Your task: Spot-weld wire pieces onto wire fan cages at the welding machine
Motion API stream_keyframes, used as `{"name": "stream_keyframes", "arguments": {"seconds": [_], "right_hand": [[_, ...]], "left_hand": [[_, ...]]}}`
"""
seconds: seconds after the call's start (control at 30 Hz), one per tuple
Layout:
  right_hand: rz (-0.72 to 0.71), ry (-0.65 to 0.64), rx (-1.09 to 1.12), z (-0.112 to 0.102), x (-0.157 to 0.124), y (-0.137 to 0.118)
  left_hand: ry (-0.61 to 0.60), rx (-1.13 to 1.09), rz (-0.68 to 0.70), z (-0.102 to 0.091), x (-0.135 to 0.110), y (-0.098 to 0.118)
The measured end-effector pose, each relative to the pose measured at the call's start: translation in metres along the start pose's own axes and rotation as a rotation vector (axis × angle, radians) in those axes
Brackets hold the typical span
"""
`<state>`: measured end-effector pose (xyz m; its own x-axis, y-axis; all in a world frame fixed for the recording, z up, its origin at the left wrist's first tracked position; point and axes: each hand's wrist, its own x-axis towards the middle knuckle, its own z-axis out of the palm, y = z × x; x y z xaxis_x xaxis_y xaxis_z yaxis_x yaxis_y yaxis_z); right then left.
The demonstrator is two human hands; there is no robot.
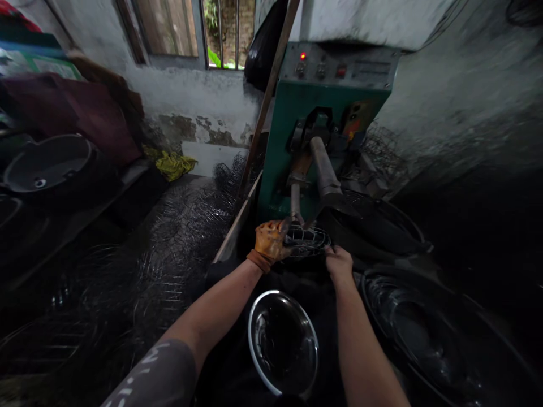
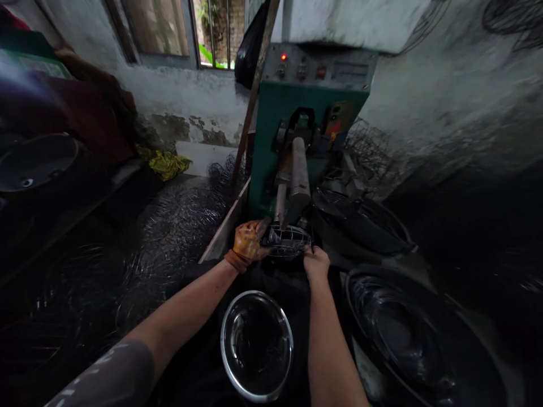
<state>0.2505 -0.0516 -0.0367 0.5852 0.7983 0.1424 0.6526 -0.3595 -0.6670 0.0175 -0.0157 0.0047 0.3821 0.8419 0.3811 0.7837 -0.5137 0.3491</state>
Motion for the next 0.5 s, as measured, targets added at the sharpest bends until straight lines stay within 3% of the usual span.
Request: {"name": "stream_keyframes", "arguments": {"seconds": [0.37, 0.5], "right_hand": [[0.092, -0.04, -0.035, 0.0, 0.0042, -0.0069], [0.101, -0.079, -0.068, -0.0069, 0.0024, -0.0091]], "left_hand": [[-0.023, -0.006, 0.017, -0.001, 0.0034, 0.0042], [0.027, -0.052, 0.018, -0.003, -0.0039, 0.0025]]}}
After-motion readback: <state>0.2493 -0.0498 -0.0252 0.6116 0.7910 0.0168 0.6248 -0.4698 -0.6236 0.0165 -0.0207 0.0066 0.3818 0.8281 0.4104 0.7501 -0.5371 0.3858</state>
